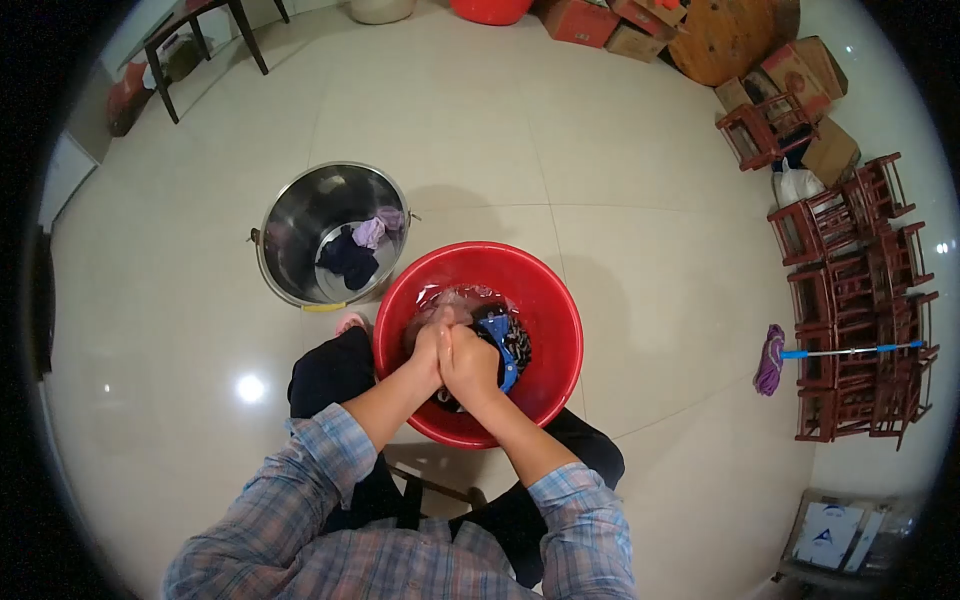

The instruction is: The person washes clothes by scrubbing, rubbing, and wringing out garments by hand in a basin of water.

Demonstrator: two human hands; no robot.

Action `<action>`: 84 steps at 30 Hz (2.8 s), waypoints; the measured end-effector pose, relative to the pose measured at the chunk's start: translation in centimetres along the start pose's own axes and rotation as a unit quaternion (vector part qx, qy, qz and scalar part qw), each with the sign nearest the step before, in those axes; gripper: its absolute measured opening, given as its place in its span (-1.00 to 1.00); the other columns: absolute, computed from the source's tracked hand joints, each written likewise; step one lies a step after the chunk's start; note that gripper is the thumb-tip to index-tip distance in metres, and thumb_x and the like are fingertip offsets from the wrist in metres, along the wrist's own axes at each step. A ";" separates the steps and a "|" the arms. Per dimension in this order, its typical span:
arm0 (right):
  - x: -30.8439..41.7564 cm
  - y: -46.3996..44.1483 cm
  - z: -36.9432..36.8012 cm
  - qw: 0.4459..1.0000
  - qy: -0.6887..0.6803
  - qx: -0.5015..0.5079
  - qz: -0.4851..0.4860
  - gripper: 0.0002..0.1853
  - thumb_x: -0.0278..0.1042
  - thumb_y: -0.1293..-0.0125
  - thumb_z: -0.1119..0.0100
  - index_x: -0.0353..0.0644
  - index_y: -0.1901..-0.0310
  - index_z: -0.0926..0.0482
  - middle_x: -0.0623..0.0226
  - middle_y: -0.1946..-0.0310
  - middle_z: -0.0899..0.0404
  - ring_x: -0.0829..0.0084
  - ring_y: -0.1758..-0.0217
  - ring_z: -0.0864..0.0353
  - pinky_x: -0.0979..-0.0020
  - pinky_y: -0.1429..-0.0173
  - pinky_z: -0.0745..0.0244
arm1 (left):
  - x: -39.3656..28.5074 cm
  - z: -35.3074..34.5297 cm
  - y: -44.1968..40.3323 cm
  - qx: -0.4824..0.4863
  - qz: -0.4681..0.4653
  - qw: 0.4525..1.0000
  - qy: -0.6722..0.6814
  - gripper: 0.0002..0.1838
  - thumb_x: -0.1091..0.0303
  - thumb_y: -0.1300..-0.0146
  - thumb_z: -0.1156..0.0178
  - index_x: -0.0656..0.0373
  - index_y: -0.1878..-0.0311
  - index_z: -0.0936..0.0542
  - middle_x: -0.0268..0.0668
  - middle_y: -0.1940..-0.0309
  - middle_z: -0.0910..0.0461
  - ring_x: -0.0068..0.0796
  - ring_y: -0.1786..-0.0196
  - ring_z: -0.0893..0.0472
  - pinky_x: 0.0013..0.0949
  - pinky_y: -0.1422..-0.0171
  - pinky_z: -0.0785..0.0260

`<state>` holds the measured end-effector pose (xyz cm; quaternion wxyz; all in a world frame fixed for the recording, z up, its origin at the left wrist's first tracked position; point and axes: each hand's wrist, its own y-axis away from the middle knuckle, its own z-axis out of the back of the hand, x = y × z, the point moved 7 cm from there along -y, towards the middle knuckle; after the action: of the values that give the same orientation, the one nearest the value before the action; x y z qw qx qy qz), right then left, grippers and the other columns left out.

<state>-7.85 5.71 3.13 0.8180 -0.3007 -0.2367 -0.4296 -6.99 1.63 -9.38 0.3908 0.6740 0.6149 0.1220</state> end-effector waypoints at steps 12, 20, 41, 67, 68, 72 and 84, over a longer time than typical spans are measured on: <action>-8.8 -0.9 1.8 0.848 -0.385 0.100 -0.351 -0.74 -0.12 -0.28 -0.04 -0.06 0.48 -0.44 0.58 0.64 -0.36 0.72 0.59 -0.29 0.62 0.56 -0.18 | -2.6 -3.6 4.4 0.078 0.086 0.966 -0.229 -0.56 -0.14 -0.17 -0.09 0.11 0.30 -0.50 -0.38 0.44 -0.50 -0.58 0.62 -0.36 -0.52 0.55 -0.25; -9.1 -0.8 1.8 0.808 -0.490 0.104 -0.311 -0.85 -0.48 -0.13 -0.18 -0.19 0.25 -0.46 0.46 0.34 -0.45 0.57 0.28 -0.43 0.52 0.21 -0.38 | -3.4 -2.6 2.9 0.069 -0.027 0.976 -0.204 -0.72 0.20 -0.15 -0.22 0.23 0.30 -0.47 -0.29 0.42 -0.54 -0.58 0.58 -0.43 -0.55 0.56 -0.29; -4.8 -0.9 -0.8 0.991 0.065 0.058 -0.103 -0.64 -0.13 -0.34 0.20 -0.26 0.46 -0.36 -0.06 0.67 -0.42 -0.06 0.59 -0.45 0.00 0.49 -0.29 | -2.6 -1.5 3.5 -0.061 0.008 0.983 -0.174 -0.66 0.03 -0.31 0.07 0.04 0.46 -0.45 -0.44 0.59 -0.43 -0.56 0.57 -0.40 -0.41 0.51 -0.25; -8.7 -0.7 2.4 0.724 -0.591 0.083 -0.346 -0.82 -0.60 -0.16 -0.07 -0.21 0.18 -0.51 0.34 0.28 -0.50 0.46 0.19 -0.50 0.41 0.06 -0.44 | -3.5 -4.0 3.5 0.147 -0.008 0.965 -0.218 -0.76 0.25 -0.07 -0.30 0.19 0.32 -0.51 -0.36 0.43 -0.50 -0.63 0.46 -0.40 -0.56 0.43 -0.23; -8.9 -0.7 2.4 0.724 -0.591 0.084 -0.347 -0.82 -0.60 -0.16 -0.07 -0.21 0.18 -0.51 0.34 0.28 -0.50 0.46 0.19 -0.50 0.41 0.06 -0.44 | -3.6 -4.0 3.6 0.147 -0.016 0.959 -0.240 -0.78 0.27 -0.08 -0.29 0.18 0.30 -0.51 -0.37 0.43 -0.49 -0.62 0.44 -0.40 -0.55 0.39 -0.24; -9.1 -0.6 2.6 0.753 -0.554 0.080 -0.346 -0.80 -0.61 -0.15 -0.08 -0.21 0.16 -0.51 0.34 0.27 -0.49 0.48 0.18 -0.48 0.45 0.05 -0.41 | -3.5 -3.7 3.1 0.145 -0.014 0.968 -0.204 -0.78 0.26 -0.14 -0.24 0.16 0.24 -0.51 -0.37 0.38 -0.52 -0.59 0.40 -0.46 -0.50 0.38 -0.34; -7.7 -1.2 2.9 0.908 -0.281 0.143 -0.275 -0.83 -0.48 -0.20 -0.08 -0.37 0.21 -0.52 0.34 0.44 -0.53 0.56 0.41 -0.52 0.52 0.32 -0.45 | -4.5 -3.6 3.8 0.054 0.007 0.990 -0.133 -0.77 0.17 -0.16 -0.21 0.10 0.24 -0.52 -0.40 0.40 -0.52 -0.61 0.44 -0.42 -0.54 0.41 -0.25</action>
<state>-13.26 11.54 0.57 0.6016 -0.2118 -0.5885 -0.4969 -7.50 -0.89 -2.99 0.4313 0.7086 0.5584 0.0002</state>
